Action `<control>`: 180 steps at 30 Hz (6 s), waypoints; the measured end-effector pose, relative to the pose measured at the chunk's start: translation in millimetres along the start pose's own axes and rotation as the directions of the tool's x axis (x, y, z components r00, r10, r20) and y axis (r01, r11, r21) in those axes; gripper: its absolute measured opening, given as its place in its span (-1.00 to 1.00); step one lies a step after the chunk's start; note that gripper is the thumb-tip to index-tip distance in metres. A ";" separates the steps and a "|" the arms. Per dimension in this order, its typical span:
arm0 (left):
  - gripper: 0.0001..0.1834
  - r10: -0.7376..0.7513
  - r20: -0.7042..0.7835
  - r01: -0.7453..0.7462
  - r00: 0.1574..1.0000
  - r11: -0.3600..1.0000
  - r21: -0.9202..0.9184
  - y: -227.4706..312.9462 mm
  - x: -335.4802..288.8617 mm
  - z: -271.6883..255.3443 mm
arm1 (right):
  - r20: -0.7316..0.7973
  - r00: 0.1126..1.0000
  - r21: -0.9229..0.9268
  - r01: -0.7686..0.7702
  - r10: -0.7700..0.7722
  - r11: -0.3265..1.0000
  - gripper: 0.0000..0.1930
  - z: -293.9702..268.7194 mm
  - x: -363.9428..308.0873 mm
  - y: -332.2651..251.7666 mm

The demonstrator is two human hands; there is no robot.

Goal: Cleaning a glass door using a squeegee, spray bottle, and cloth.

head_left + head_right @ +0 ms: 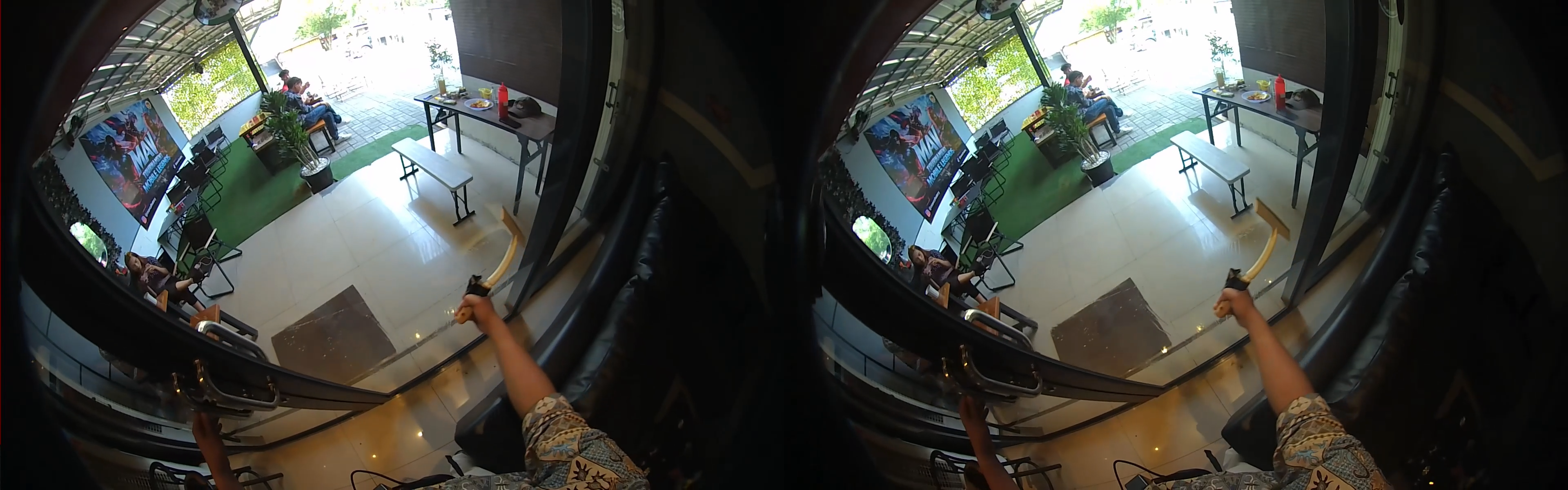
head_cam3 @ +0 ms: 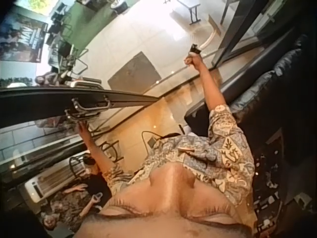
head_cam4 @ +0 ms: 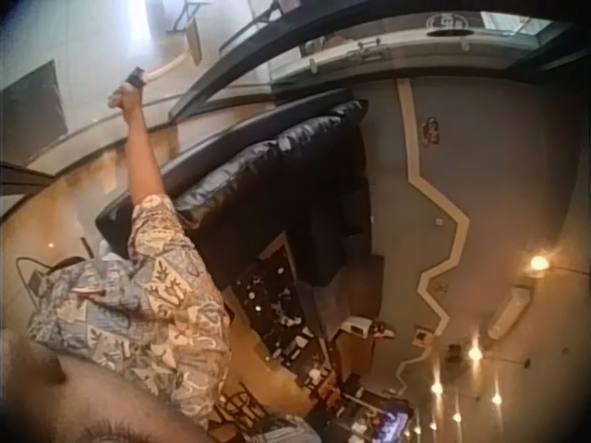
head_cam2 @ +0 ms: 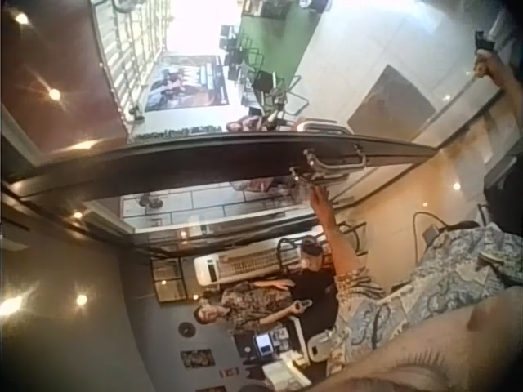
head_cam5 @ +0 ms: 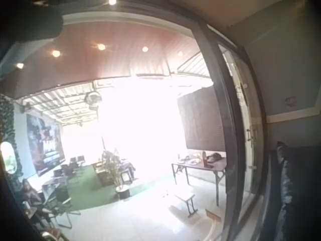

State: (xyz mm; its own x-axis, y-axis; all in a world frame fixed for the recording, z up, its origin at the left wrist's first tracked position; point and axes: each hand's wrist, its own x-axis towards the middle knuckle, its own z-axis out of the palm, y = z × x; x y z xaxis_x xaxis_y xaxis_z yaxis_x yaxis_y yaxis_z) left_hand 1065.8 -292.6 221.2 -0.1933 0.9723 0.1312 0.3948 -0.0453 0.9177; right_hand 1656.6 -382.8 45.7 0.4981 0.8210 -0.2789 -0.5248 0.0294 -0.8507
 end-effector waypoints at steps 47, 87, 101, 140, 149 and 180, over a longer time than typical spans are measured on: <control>-0.78 0.437 0.243 -0.470 0.866 0.877 0.101 41.6 8.0 30.8 | 0.099 0.957 -0.994 0.079 -0.274 -0.081 -0.80 126.8 -51.0 92.8; -0.38 -0.051 -0.012 0.052 0.999 0.998 0.021 6.1 5.2 -72.9 | -0.004 0.924 -1.000 0.000 -0.382 0.011 -0.83 -259.9 68.9 -94.6; -0.31 -0.089 0.043 0.082 0.995 0.988 0.129 20.3 -2.8 -50.9 | -0.208 0.974 -0.781 -0.224 0.096 0.583 -0.78 -263.7 80.0 54.1; -0.82 0.562 0.242 -0.607 0.791 0.771 0.192 44.9 16.6 30.4 | 0.405 0.829 0.024 -0.432 0.386 0.902 -0.85 243.7 -72.0 242.2; -0.82 0.502 0.277 -0.560 0.819 0.804 0.198 43.1 15.6 30.6 | 0.216 0.894 -0.234 -0.343 0.392 0.910 -0.83 266.5 -89.4 278.2; -0.44 0.817 -0.268 -0.826 0.511 0.553 0.107 -99.2 -5.7 113.8 | 0.184 0.849 -0.881 0.366 -0.496 0.300 -0.70 148.3 -33.9 287.2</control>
State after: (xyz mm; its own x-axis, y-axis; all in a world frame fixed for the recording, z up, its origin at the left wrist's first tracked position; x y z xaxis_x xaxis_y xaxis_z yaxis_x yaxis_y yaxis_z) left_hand 1130.0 -267.6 86.8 -0.0170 0.3990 0.9168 0.4744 -0.8039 0.3587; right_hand 1386.6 -317.7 -123.1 0.5564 0.7868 0.2671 0.6332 -0.1933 -0.7495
